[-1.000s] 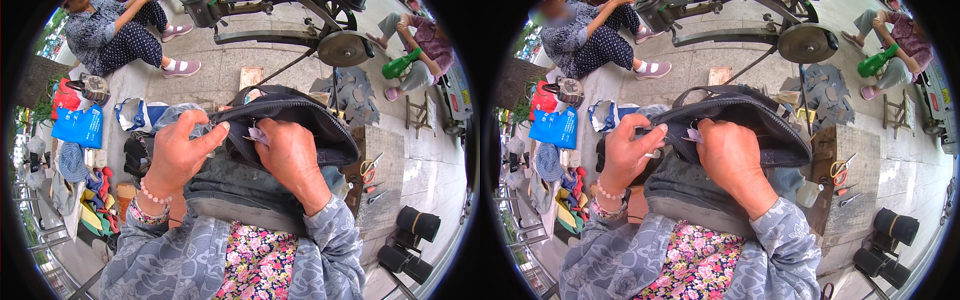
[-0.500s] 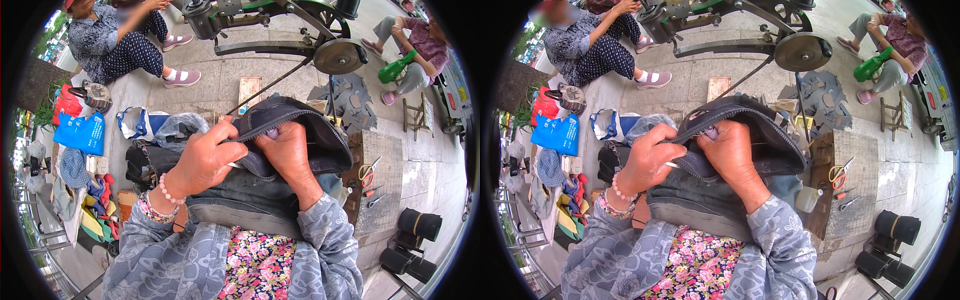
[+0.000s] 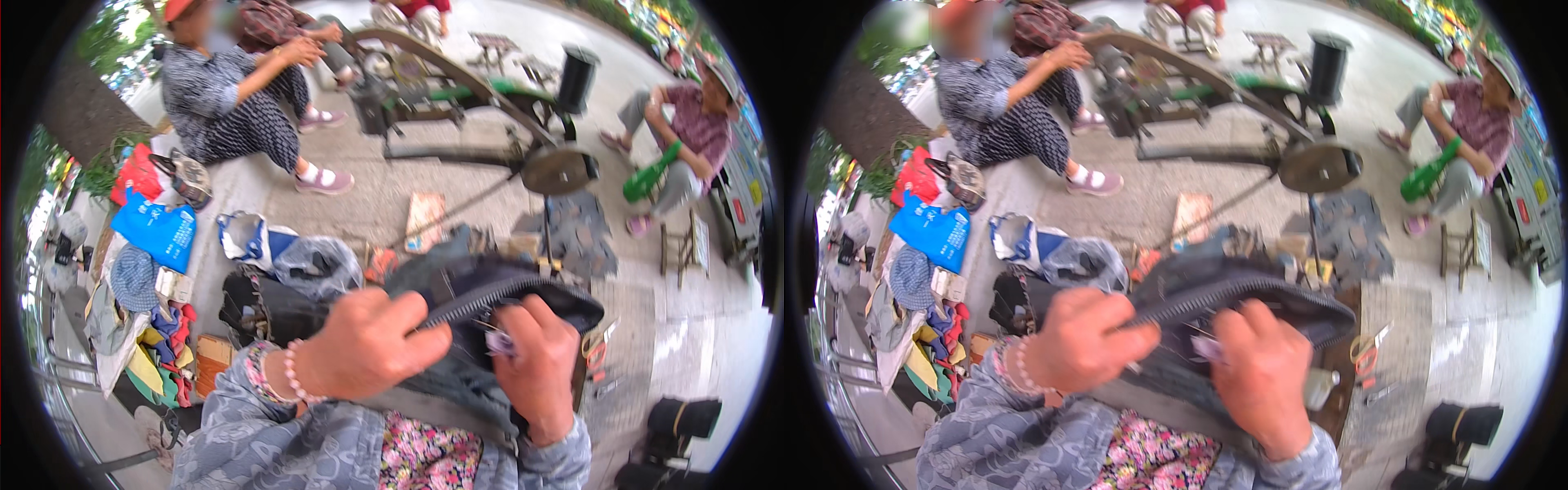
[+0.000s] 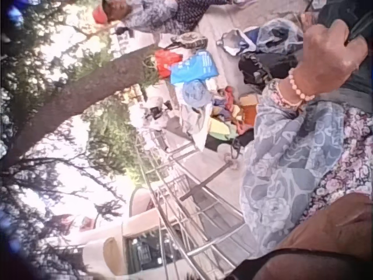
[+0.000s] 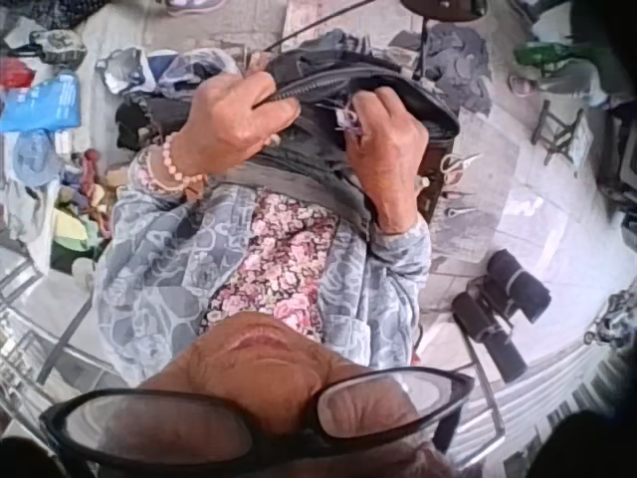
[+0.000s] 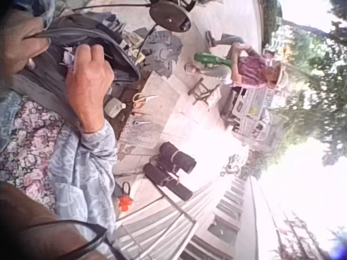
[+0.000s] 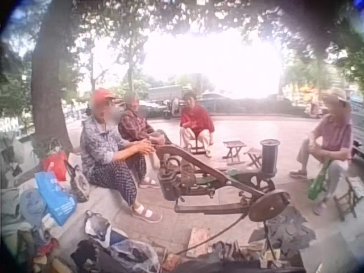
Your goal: Searching through a bag to find materials for shoe manufacturing.
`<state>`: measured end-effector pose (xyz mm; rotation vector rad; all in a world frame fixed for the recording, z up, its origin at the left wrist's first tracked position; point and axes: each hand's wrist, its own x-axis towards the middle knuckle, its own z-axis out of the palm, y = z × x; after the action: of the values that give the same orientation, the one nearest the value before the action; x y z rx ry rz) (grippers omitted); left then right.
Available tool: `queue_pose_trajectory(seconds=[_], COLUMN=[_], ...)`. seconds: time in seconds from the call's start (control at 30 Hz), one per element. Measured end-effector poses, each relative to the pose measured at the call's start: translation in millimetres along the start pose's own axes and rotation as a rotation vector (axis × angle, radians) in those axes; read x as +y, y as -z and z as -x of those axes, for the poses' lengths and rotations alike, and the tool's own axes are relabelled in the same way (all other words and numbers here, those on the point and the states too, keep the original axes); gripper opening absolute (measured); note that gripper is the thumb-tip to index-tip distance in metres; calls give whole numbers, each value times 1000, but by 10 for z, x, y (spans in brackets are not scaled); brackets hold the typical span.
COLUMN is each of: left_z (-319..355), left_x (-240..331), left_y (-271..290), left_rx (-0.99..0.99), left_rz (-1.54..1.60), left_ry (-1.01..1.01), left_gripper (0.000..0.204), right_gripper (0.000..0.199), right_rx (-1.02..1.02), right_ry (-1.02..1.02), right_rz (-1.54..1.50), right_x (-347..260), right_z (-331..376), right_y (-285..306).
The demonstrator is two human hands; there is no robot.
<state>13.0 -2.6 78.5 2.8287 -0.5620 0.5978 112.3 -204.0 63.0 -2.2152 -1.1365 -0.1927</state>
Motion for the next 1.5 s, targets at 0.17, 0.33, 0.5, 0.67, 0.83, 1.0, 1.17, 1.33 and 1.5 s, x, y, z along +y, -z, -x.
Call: queue_pose_trajectory(seconds=[0.17, 0.33, 0.5, 0.67, 0.83, 1.0, 1.17, 1.33, 1.5], left_z=[85, 237, 238, 296, 332, 318, 344, 393, 190], left_x=[74, 152, 70, -187, -437, -411, -428, -444, -398], left_y=[43, -5, -24, 60, -322, -321, -238, -127, -15], left_rx=[-42, -11, -27, 18, 5, -13, -114, -263, -76], left_rz=[25, 13, 36, -74, 76, 134, 179, 210, 422], left_ry=[-56, -83, -132, 28, 151, 164, 148, 139, 154], left_gripper=[22, 23, 16, 17, 20, 28, 29, 28, 37], right_gripper=[16, 16, 13, 14, 23, 33, 56, 57, 49], right_rx=[156, 196, 329, 312, 182, 70, -170, -188, -142], right_ry=[-221, -330, -428, -378, -313, -91, -85, -144, 4], right_rz=[68, 133, 165, 100, 67, -238, -265, -207, -162], right_x=[245, 486, 935, 424, 632, 458, 407, 387, 383], right_z=[349, 537, 772, 521, 355, 432, 499, 404, 403], right_y=[262, 269, 238, 327, 98, 99, -247, -328, -363])
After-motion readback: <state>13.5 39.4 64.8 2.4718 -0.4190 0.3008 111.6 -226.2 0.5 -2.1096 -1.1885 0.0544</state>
